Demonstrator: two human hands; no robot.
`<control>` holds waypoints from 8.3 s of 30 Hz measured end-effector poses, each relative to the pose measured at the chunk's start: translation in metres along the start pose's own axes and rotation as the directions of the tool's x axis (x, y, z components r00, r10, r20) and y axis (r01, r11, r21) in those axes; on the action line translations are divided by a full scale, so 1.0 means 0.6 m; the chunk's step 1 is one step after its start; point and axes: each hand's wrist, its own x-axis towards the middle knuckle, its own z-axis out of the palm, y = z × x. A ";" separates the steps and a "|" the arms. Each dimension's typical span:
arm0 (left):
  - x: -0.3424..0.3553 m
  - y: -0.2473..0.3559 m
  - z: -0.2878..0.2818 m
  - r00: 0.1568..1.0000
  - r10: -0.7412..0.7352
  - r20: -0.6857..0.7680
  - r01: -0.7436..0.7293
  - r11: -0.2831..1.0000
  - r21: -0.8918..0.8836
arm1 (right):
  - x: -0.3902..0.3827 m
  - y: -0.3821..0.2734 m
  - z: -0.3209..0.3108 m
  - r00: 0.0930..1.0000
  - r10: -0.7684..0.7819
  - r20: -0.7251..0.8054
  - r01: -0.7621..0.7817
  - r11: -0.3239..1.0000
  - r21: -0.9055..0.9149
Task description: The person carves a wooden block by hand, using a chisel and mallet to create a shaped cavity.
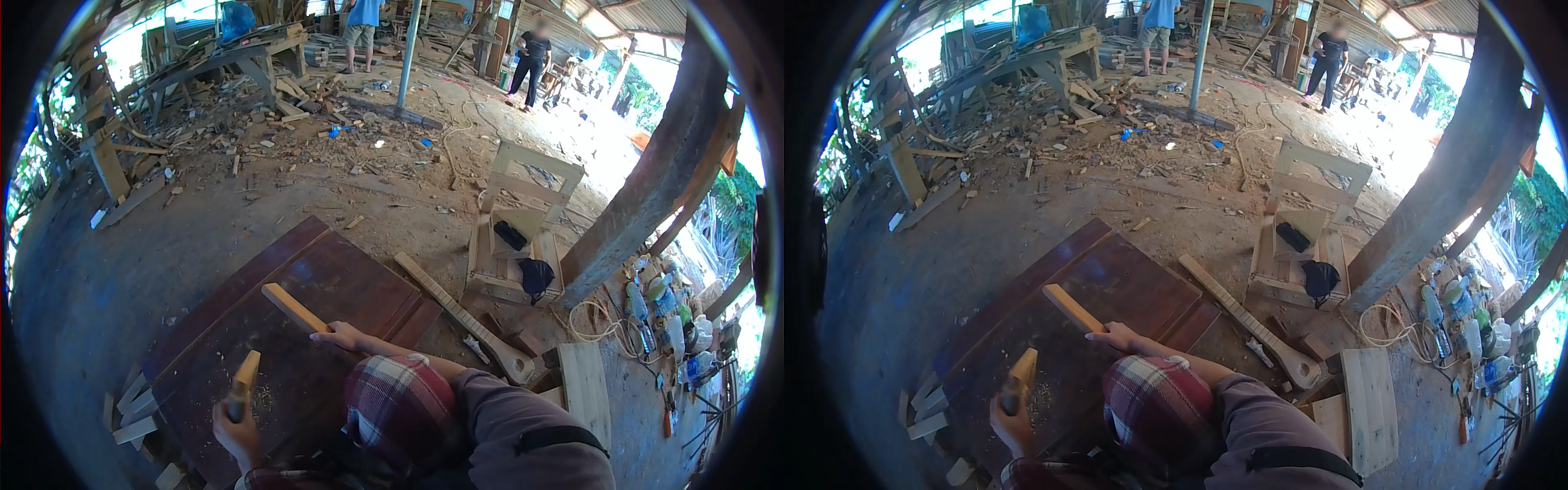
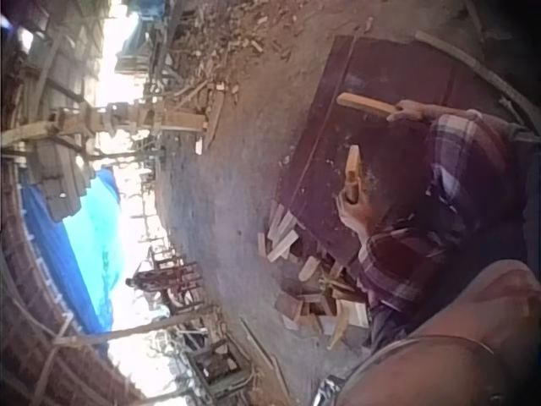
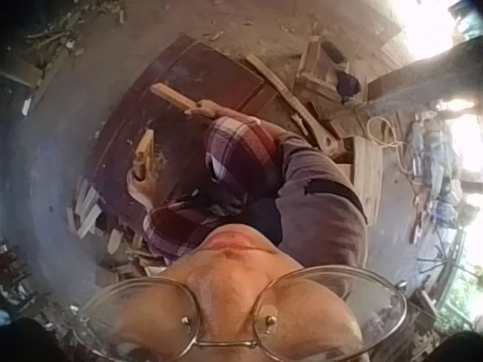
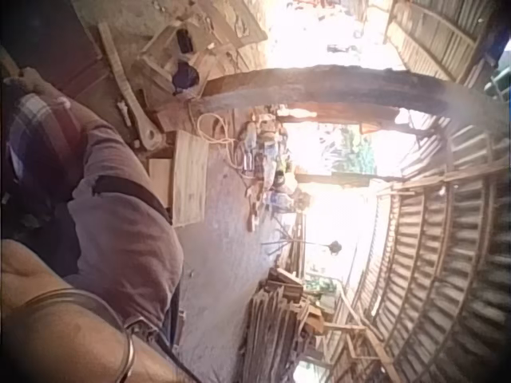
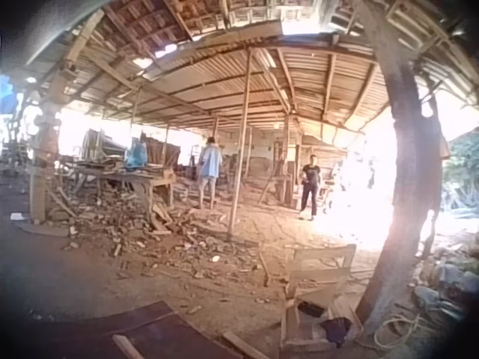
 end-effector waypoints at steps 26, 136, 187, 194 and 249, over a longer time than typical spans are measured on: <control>0.008 -0.063 0.096 0.897 -0.145 0.417 0.077 0.981 0.176 | -0.009 -0.011 0.000 1.000 -0.030 0.001 0.030 1.000 -0.003; -0.017 -0.109 0.146 0.999 -0.011 0.030 0.004 0.978 0.210 | 0.051 -0.097 0.054 0.987 -0.155 -0.047 0.128 0.925 -0.358; -0.005 -0.110 0.130 0.984 -0.064 0.164 0.039 0.988 0.152 | 0.052 -0.095 0.049 0.987 -0.122 -0.107 0.081 0.942 -0.325; -0.005 -0.112 0.126 0.975 -0.067 0.211 0.039 0.990 0.132 | 0.058 -0.081 0.051 0.983 -0.124 -0.138 0.075 0.946 -0.316; -0.012 -0.114 0.124 0.980 -0.007 0.199 -0.023 0.989 0.147 | 0.046 -0.094 0.050 0.981 -0.150 -0.127 0.097 0.932 -0.350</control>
